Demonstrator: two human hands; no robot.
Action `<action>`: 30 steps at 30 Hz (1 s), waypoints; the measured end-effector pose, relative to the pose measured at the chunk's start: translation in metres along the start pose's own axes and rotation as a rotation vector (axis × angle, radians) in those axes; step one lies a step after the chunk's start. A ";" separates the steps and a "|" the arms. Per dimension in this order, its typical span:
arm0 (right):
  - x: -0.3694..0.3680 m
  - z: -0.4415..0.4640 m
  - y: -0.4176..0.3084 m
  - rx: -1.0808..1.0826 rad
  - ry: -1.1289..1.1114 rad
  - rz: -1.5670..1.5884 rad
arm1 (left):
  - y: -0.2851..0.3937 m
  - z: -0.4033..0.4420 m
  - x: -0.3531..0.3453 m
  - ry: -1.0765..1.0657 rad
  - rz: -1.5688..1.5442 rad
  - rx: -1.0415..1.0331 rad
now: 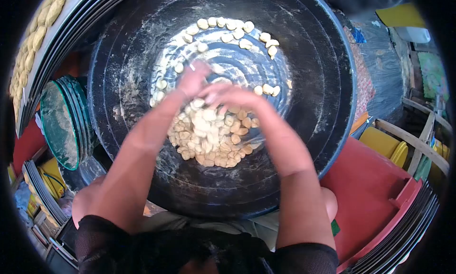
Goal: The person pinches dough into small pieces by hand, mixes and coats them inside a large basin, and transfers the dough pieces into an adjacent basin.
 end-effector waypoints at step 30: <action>0.078 0.063 -0.004 -0.117 1.099 -0.786 | -0.031 -0.116 -0.022 0.045 -0.557 0.728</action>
Point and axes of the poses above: each hand's wrist, its own z-axis towards the middle knuckle, its own x-axis out of the back of the hand, y = z × x, the point moved 3 cm from there along z, towards the middle knuckle, and after that the axes turned 7 degrees about -z, right-handed, at the moved point
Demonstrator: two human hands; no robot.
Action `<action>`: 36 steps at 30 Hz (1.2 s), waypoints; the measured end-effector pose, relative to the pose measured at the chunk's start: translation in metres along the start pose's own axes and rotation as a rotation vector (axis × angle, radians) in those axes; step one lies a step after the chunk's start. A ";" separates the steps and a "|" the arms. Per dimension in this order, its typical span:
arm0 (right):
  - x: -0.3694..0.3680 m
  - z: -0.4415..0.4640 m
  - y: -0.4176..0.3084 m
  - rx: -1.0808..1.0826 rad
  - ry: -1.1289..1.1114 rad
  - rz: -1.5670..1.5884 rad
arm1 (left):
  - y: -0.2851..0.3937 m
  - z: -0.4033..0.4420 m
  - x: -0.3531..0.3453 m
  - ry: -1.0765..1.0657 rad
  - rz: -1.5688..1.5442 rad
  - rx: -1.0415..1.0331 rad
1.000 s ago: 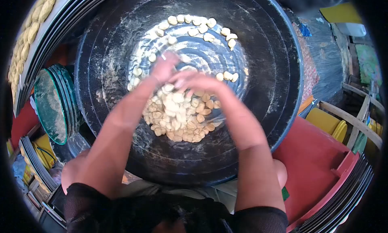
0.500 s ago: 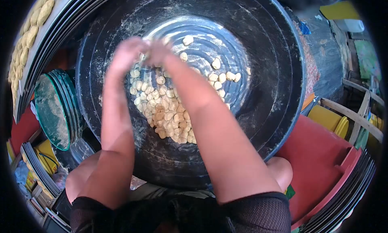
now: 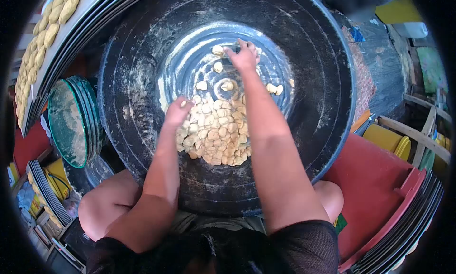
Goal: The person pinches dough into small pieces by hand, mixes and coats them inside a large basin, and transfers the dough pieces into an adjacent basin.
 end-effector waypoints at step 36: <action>-0.032 -0.243 0.063 -0.655 -0.852 0.441 | -0.046 -0.044 -0.006 -0.243 -0.121 0.038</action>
Point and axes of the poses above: each hand's wrist, its own z-axis towards the middle knuckle, its own x-axis out of the back of the hand, y = z × x, the point moved 3 cm from there along z, towards the middle knuckle, and after that the axes turned 7 degrees about -z, right-handed, at the moved point
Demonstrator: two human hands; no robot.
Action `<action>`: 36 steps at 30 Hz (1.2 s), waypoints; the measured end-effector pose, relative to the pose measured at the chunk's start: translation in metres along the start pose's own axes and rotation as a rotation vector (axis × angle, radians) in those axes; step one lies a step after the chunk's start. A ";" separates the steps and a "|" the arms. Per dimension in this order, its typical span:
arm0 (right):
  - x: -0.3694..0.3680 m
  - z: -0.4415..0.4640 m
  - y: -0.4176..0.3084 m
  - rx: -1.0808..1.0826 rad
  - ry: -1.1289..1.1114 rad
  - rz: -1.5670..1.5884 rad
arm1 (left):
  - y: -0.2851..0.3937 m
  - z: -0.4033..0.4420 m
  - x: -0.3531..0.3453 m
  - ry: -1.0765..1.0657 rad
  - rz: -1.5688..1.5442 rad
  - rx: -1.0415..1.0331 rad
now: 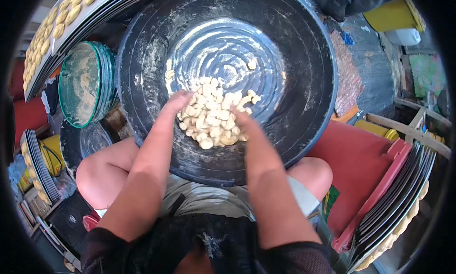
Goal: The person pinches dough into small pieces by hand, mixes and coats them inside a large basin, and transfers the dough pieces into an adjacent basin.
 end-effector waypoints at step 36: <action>0.042 0.034 0.062 0.035 -0.265 -0.074 | -0.001 -0.056 -0.069 -0.590 -0.304 0.104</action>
Point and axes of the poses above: each hand's wrist, its own z-axis towards the middle knuckle, its own x-axis out of the back of the hand, y = z × x, the point moved 3 cm from there along z, towards the middle knuckle, and after that the axes turned 7 degrees about -z, right-handed, at the moved point
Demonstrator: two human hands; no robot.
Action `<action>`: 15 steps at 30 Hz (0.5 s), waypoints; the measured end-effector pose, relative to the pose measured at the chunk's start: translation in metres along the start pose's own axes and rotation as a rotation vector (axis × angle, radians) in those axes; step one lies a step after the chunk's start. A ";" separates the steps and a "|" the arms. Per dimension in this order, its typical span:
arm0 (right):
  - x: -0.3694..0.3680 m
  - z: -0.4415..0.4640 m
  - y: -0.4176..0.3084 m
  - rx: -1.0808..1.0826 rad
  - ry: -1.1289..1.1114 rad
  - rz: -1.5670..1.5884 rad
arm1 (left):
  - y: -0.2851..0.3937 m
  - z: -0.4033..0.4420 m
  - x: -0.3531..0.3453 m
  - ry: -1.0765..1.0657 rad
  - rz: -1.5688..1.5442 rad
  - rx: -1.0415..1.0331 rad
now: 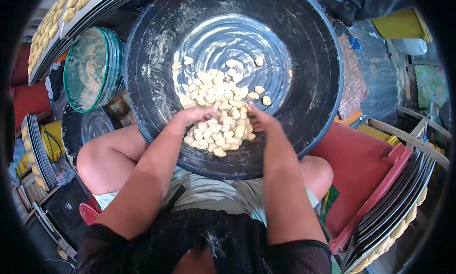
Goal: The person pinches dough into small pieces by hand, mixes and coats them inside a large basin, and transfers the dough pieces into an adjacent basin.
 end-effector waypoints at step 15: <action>-0.081 0.008 -0.021 0.282 -0.174 -0.034 | -0.001 -0.012 -0.014 -0.120 0.138 -0.026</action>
Point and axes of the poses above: each hand's wrist, its own z-axis towards the middle knuckle, its own x-axis out of the back of the hand, y = z × x, the point moved 3 cm from there along z, towards the middle knuckle, and after that the axes turned 7 degrees about -z, right-handed, at the moved point
